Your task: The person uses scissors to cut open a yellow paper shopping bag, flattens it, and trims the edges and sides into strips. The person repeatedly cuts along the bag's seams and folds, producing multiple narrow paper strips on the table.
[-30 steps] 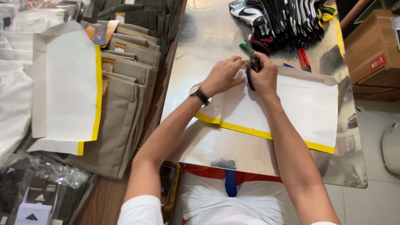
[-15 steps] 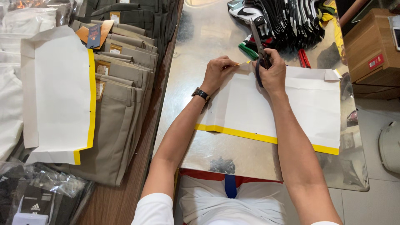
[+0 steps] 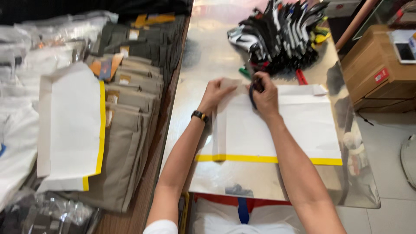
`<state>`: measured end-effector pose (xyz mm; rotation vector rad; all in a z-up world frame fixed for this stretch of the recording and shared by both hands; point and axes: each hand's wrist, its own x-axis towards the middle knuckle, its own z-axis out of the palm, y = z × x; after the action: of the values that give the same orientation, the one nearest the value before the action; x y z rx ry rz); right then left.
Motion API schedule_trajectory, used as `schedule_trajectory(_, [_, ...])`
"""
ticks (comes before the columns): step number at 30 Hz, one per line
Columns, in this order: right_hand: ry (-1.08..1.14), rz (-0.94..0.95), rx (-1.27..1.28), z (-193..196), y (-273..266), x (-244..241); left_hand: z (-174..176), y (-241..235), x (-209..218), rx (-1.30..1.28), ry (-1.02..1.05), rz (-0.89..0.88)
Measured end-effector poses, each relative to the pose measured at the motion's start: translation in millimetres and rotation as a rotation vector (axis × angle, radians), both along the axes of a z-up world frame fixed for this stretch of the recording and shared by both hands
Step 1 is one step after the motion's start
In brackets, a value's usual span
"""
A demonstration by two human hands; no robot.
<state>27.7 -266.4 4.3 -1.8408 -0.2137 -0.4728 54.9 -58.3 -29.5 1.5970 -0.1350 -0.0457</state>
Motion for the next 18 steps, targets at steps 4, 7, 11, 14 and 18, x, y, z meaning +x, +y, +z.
schedule_trajectory(4, [0.05,-0.061,-0.161,-3.8,4.0,-4.5,-3.5,4.6,-8.2,0.112,-0.134,0.163])
schedule_trajectory(7, [-0.006,-0.031,-0.352,-21.9,-17.6,-29.3,-15.8,30.4,-31.3,0.609,-0.222,0.275])
schedule_trajectory(11, [-0.063,-0.101,-0.761,-3.7,-77.0,-26.3,3.9,68.9,-36.0,0.757,-0.496,0.197])
schedule_trajectory(14, [0.006,-0.047,-0.673,-2.6,-114.5,-40.5,5.3,84.3,-49.0,1.134,-0.398,0.154])
schedule_trajectory(18, [-0.043,-0.053,-0.583,-0.7,-129.2,-43.7,11.8,65.0,-54.0,1.543,-0.779,0.092])
